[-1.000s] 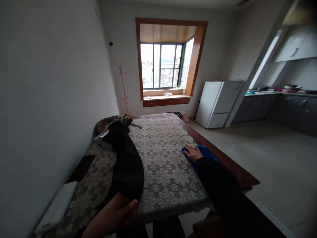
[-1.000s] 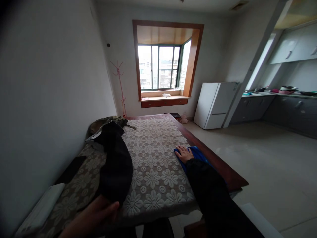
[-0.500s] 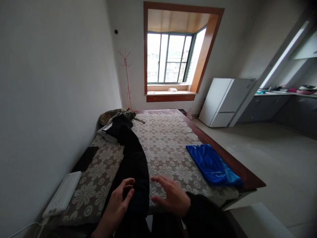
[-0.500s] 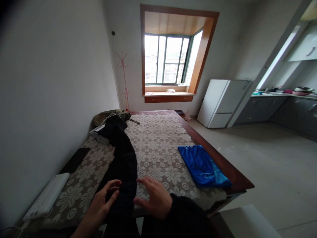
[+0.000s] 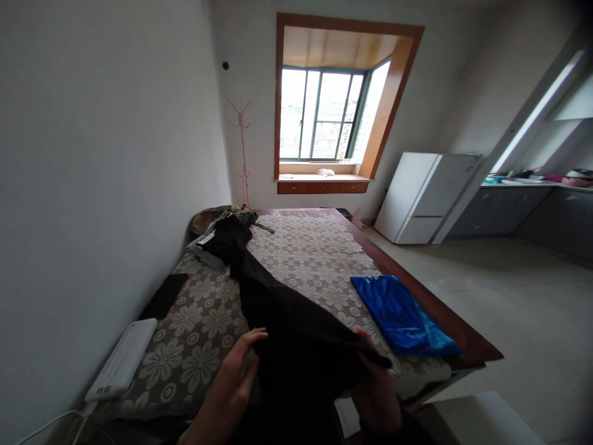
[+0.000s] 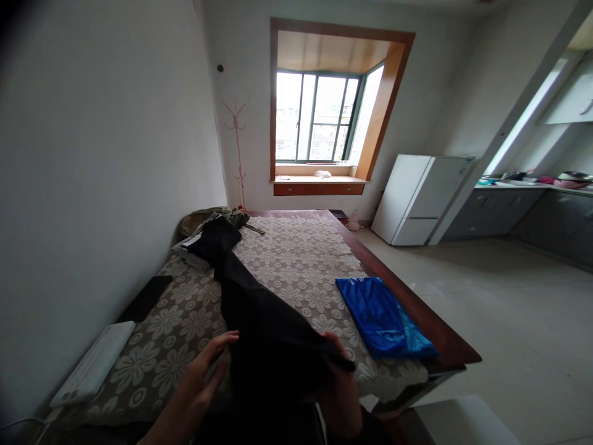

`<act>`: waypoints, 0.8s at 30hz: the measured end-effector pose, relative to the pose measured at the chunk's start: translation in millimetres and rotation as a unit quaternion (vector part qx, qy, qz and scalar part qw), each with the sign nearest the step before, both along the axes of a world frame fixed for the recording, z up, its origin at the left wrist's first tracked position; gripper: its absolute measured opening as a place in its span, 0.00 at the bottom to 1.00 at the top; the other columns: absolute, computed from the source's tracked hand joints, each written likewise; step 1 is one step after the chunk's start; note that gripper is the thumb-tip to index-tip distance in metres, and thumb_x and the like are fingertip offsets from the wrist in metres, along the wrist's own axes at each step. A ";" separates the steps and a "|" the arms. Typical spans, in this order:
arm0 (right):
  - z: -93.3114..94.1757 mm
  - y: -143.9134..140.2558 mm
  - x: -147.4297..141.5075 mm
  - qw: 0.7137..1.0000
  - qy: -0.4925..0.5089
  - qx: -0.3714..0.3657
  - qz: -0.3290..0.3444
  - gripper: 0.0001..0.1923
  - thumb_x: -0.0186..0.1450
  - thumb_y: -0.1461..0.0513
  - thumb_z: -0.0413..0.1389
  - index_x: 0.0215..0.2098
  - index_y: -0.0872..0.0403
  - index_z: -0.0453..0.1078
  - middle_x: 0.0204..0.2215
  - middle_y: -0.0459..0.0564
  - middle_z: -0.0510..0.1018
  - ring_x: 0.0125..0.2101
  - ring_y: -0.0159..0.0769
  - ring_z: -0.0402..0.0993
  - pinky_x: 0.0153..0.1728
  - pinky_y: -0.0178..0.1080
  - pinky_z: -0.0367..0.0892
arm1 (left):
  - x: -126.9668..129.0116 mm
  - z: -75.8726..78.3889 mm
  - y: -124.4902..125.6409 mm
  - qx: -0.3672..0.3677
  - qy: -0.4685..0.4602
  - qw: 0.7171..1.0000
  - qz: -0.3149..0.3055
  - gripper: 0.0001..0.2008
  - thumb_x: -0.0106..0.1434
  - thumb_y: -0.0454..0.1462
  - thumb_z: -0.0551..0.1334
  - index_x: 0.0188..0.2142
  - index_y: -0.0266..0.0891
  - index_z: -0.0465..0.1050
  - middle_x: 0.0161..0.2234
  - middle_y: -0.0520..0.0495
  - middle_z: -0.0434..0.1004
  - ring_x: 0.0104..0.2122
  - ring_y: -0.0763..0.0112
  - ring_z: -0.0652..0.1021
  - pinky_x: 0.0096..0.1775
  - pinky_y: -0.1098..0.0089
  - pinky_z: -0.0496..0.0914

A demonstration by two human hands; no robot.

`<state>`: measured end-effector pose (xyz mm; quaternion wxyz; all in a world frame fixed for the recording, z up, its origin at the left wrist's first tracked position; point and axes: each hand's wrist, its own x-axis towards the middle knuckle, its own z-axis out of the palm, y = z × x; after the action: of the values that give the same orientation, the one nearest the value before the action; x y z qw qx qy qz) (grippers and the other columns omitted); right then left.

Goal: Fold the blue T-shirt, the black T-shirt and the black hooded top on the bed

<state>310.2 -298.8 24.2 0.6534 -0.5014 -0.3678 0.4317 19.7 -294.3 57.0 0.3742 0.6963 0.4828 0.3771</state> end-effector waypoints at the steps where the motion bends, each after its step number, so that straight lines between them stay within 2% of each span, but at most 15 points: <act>1: 2.3 -2.6 23.0 0.999 0.003 -0.014 -0.034 0.18 0.61 0.48 0.58 0.47 0.43 0.76 0.43 0.50 0.84 0.42 0.51 0.82 0.39 0.48 0.79 | -3.9 0.4 5.0 0.006 0.017 1.000 0.007 0.20 0.74 0.40 0.51 0.62 0.49 0.67 0.65 0.45 0.68 0.66 0.60 0.67 0.68 0.52 0.60; 2: 4.9 -4.1 45.4 0.998 -0.002 -0.033 -0.061 0.19 0.61 0.47 0.58 0.45 0.43 0.77 0.42 0.51 0.84 0.43 0.51 0.82 0.38 0.47 0.79 | -6.9 0.8 10.1 0.020 0.035 0.999 0.012 0.20 0.73 0.40 0.52 0.62 0.49 0.67 0.64 0.45 0.69 0.66 0.59 0.68 0.67 0.51 0.61; 5: 13.4 -3.3 98.8 0.992 -0.082 -0.068 -0.073 0.21 0.58 0.45 0.60 0.44 0.46 0.79 0.39 0.52 0.85 0.40 0.53 0.83 0.38 0.48 0.79 | -10.5 1.9 26.2 0.087 0.096 0.991 0.016 0.20 0.73 0.40 0.53 0.62 0.48 0.67 0.64 0.44 0.69 0.66 0.58 0.68 0.67 0.51 0.62; 8: 18.2 -3.6 123.0 0.977 -0.184 -0.073 -0.077 0.23 0.57 0.45 0.62 0.43 0.49 0.79 0.38 0.52 0.85 0.41 0.51 0.82 0.40 0.45 0.78 | -6.8 3.5 45.7 0.134 0.167 0.977 -0.015 0.20 0.72 0.37 0.54 0.62 0.48 0.68 0.65 0.45 0.68 0.66 0.59 0.66 0.66 0.51 0.63; 11: 15.1 -10.1 125.2 0.959 -0.266 -0.091 -0.047 0.25 0.58 0.44 0.62 0.45 0.51 0.79 0.37 0.50 0.85 0.40 0.48 0.81 0.38 0.40 0.76 | 5.4 7.5 71.4 0.163 0.238 0.954 -0.081 0.21 0.70 0.33 0.54 0.60 0.47 0.69 0.64 0.46 0.70 0.67 0.59 0.66 0.67 0.51 0.62; 13: 9.9 -15.5 121.7 0.950 -0.296 -0.091 -0.042 0.23 0.58 0.44 0.62 0.42 0.51 0.80 0.37 0.50 0.85 0.39 0.46 0.81 0.38 0.39 0.75 | 18.0 11.7 92.6 0.178 0.277 0.937 -0.116 0.22 0.69 0.30 0.53 0.60 0.45 0.70 0.64 0.46 0.70 0.67 0.59 0.65 0.68 0.50 0.59; 17: 3.5 -24.4 115.8 0.942 -0.322 -0.075 -0.048 0.21 0.60 0.44 0.60 0.39 0.50 0.81 0.38 0.51 0.85 0.40 0.46 0.81 0.41 0.39 0.75 | 43.7 16.6 139.6 0.185 0.350 0.906 -0.150 0.29 0.62 0.23 0.52 0.60 0.42 0.71 0.64 0.44 0.70 0.68 0.58 0.63 0.69 0.47 0.52; 19: 5.0 -30.2 116.2 0.943 -0.320 -0.081 -0.034 0.21 0.60 0.44 0.61 0.39 0.50 0.81 0.39 0.51 0.85 0.41 0.47 0.81 0.42 0.40 0.76 | 51.7 16.1 158.4 0.167 0.375 0.897 -0.163 0.27 0.60 0.22 0.53 0.55 0.41 0.75 0.61 0.43 0.74 0.67 0.56 0.65 0.69 0.44 0.51; 21: 8.5 -38.2 119.6 0.947 -0.306 -0.093 -0.015 0.20 0.58 0.46 0.62 0.39 0.50 0.82 0.38 0.51 0.86 0.41 0.50 0.81 0.43 0.42 0.77 | 54.9 16.0 169.2 0.150 0.373 0.899 -0.175 0.20 0.62 0.25 0.54 0.47 0.40 0.78 0.53 0.42 0.80 0.61 0.55 0.73 0.68 0.43 0.52; 24: 14.6 -54.0 130.3 0.957 -0.262 -0.120 -0.015 0.17 0.53 0.48 0.66 0.33 0.50 0.83 0.35 0.52 0.86 0.41 0.55 0.82 0.43 0.47 0.78 | 50.2 22.4 166.3 0.149 0.308 0.926 -0.162 0.13 0.66 0.32 0.54 0.40 0.42 0.79 0.41 0.44 0.84 0.47 0.58 0.81 0.67 0.48 0.56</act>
<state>440.4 -352.8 38.8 0.4751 -0.6770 -0.4645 0.3164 69.9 -128.1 79.4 0.1548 0.8945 0.3934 0.1457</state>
